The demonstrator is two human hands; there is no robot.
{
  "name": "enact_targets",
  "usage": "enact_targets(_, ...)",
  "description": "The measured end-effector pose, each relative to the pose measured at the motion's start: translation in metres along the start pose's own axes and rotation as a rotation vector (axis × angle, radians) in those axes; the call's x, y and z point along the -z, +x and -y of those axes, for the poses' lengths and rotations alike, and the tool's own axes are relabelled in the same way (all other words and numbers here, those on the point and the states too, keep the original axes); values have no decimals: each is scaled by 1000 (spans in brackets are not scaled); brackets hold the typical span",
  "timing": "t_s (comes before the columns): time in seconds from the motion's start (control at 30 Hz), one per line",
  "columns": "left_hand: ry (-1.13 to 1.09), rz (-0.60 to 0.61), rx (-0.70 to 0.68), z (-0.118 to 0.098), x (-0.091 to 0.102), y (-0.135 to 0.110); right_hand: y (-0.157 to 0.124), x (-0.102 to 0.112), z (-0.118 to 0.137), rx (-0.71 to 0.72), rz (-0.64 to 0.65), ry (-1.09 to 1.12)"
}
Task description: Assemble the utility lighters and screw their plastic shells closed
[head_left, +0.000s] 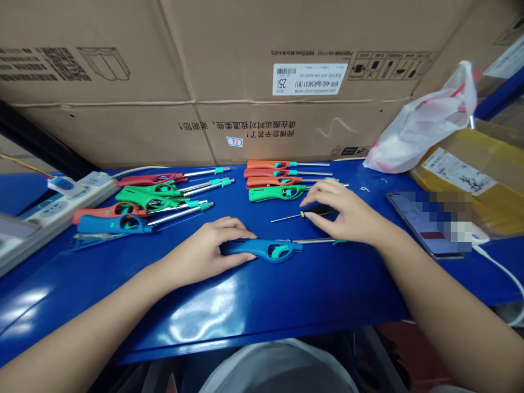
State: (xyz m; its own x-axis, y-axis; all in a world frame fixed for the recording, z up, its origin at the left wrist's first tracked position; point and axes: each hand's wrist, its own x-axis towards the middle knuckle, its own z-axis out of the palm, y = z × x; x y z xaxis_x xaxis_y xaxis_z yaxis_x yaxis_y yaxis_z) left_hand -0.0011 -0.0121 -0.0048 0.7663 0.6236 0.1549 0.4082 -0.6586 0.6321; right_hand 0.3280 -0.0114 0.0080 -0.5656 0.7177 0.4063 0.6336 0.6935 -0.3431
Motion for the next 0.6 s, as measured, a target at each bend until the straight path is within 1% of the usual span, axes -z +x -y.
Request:
enact_targets(0.03,-32,-22,20,0,-2,1,1,-2,7,28,5,51)
enact_targets(0.07,-56,-53,42,0,-4,1,2,-5,14,43,35,108)
enact_targets(0.1,-71,-87,67,0,-7,2,3,-7,20,43,94,149)
enact_targets(0.13,-76,-128,85,-1,-9,2,3,-10,24,36,153,170)
enact_targets(0.2,-82,-194,126,-2,-13,3,2,-15,27,34,199,186)
enact_targets(0.3,-116,-260,232,-1,-16,5,-1,-22,22,12,177,161)
enact_targets(0.4,-139,-293,338,3,-16,5,-2,-27,15,0,172,110)
enact_targets(0.47,-136,-300,347,5,-16,6,-2,-27,13,-8,177,76)
enact_targets(0.6,-168,-308,288,10,-17,6,-2,-26,15,-56,207,42)
